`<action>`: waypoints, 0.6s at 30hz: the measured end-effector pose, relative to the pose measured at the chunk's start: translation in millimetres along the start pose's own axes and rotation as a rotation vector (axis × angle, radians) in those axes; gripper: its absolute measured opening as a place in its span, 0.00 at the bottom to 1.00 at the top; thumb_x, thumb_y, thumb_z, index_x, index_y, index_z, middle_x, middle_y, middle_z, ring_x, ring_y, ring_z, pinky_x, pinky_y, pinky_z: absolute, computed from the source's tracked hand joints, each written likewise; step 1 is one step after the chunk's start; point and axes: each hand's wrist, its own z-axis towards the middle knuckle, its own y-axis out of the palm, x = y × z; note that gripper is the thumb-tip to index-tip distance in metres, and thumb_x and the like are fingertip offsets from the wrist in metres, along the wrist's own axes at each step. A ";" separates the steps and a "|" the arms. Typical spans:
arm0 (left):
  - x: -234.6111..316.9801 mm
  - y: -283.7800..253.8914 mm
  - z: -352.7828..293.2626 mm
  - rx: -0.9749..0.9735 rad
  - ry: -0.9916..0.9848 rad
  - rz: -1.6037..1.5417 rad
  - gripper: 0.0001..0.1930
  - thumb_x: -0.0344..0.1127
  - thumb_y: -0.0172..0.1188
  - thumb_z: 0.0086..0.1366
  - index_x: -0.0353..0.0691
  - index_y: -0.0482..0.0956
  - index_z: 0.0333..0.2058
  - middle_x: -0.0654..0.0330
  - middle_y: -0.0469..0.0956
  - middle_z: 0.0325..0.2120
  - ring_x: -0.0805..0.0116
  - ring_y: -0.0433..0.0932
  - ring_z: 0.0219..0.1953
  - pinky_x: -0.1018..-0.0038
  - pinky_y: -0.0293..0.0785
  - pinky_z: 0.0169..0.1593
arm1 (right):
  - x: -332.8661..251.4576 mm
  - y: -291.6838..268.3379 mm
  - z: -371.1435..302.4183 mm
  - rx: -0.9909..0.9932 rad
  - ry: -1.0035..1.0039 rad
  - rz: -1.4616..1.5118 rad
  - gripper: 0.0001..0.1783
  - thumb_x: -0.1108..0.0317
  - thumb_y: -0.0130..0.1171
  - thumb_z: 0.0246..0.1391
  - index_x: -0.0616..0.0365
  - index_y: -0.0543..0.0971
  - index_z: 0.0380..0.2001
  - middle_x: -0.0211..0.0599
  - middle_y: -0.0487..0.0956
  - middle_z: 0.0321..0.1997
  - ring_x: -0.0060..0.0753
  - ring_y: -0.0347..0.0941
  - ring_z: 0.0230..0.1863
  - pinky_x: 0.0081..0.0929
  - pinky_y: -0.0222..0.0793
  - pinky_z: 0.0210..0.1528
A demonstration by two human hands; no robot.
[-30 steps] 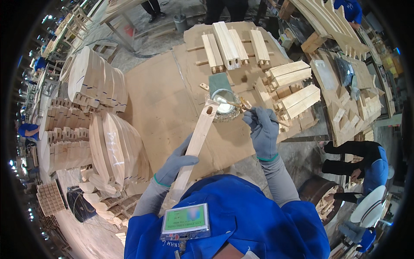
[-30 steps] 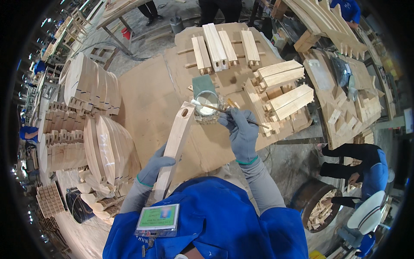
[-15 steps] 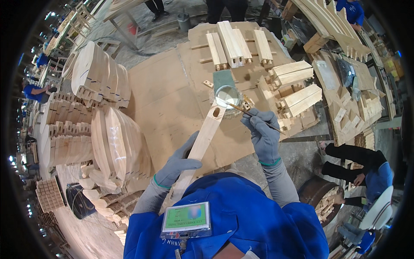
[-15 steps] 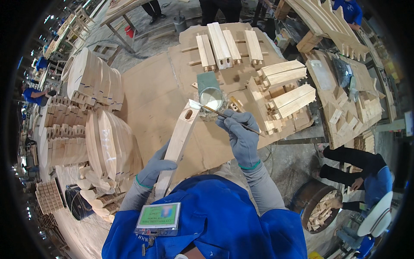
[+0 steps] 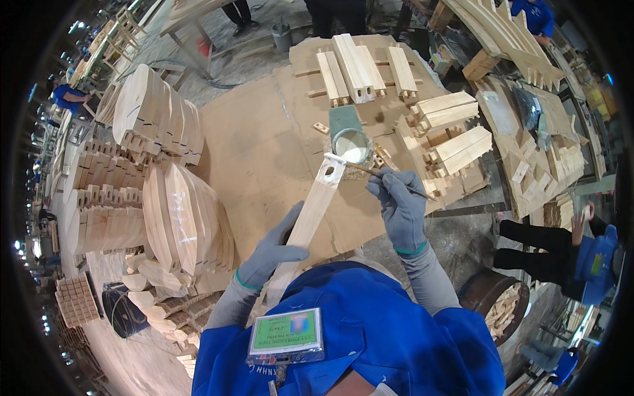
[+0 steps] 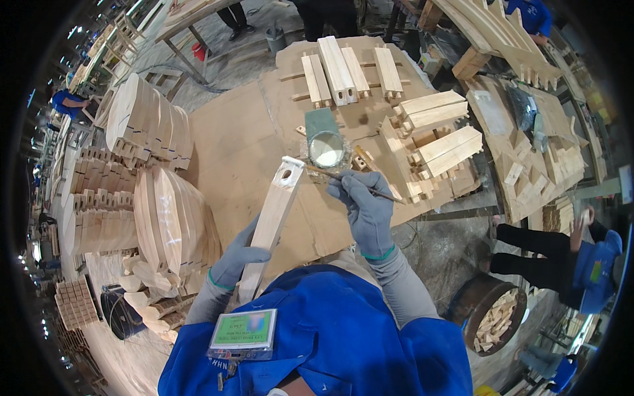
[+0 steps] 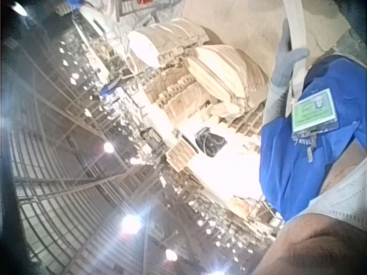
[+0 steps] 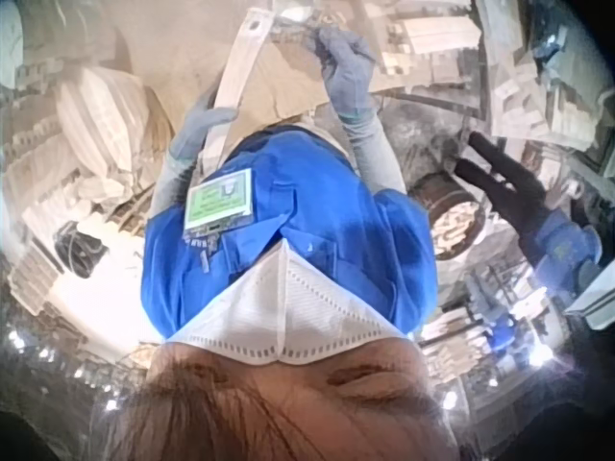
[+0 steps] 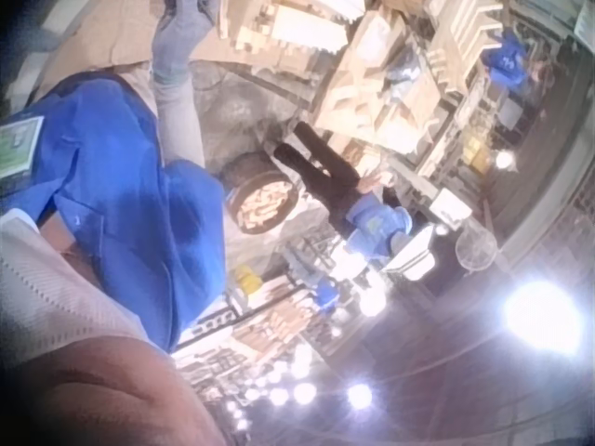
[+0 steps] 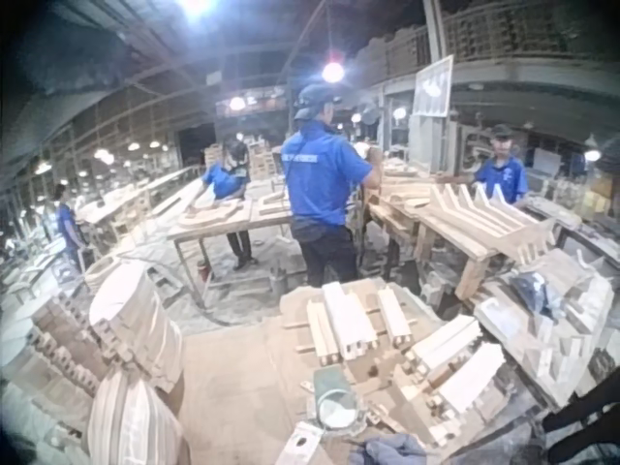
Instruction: The person repeatedly picks up small wooden pieces, applies glue to their edges and joints using a brush, and places them back on the workbench. The process is repeated for multiple pieces in a workshop setting.
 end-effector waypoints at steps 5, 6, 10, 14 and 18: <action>3.1 -1.7 -8.8 0.008 0.017 -0.041 0.53 0.38 0.66 0.38 0.35 0.51 0.66 0.58 0.70 0.48 0.68 0.71 0.47 0.74 0.65 0.53 | -27.3 11.0 19.4 -0.107 -0.055 -0.043 0.03 0.76 0.52 0.58 0.64 0.71 0.33 0.46 0.78 0.35 0.35 0.79 0.35 0.29 0.80 0.40; 1.5 -5.0 -10.0 -0.009 0.018 -0.063 0.54 0.37 0.67 0.39 0.33 0.49 0.66 0.56 0.64 0.54 0.66 0.63 0.54 0.72 0.57 0.58 | -40.2 19.6 23.7 -0.150 -0.057 -0.055 0.03 0.75 0.53 0.58 0.64 0.71 0.33 0.46 0.79 0.34 0.35 0.79 0.35 0.29 0.80 0.39; 3.8 -5.7 -13.9 -0.040 0.027 -0.074 0.54 0.34 0.69 0.42 0.30 0.45 0.66 0.51 0.50 0.66 0.62 0.48 0.69 0.71 0.41 0.68 | -86.3 70.9 31.3 -0.409 -0.061 -0.610 0.08 0.70 0.56 0.57 0.65 0.72 0.29 0.38 0.77 0.28 0.27 0.77 0.30 0.22 0.76 0.35; 2.9 -6.0 -13.5 -0.084 0.061 -0.049 0.54 0.33 0.69 0.42 0.29 0.45 0.66 0.50 0.51 0.66 0.62 0.49 0.68 0.71 0.43 0.67 | -81.1 91.0 47.9 -0.724 -0.160 -0.945 0.13 0.63 0.57 0.55 0.63 0.73 0.26 0.34 0.76 0.22 0.20 0.73 0.24 0.19 0.69 0.29; 0.7 -8.5 -18.1 -0.058 0.058 -0.053 0.54 0.33 0.69 0.42 0.30 0.45 0.66 0.50 0.51 0.66 0.62 0.49 0.68 0.71 0.43 0.67 | -89.5 102.6 41.3 -0.861 -0.321 -1.159 0.15 0.60 0.57 0.54 0.62 0.73 0.26 0.35 0.74 0.18 0.21 0.70 0.20 0.22 0.64 0.25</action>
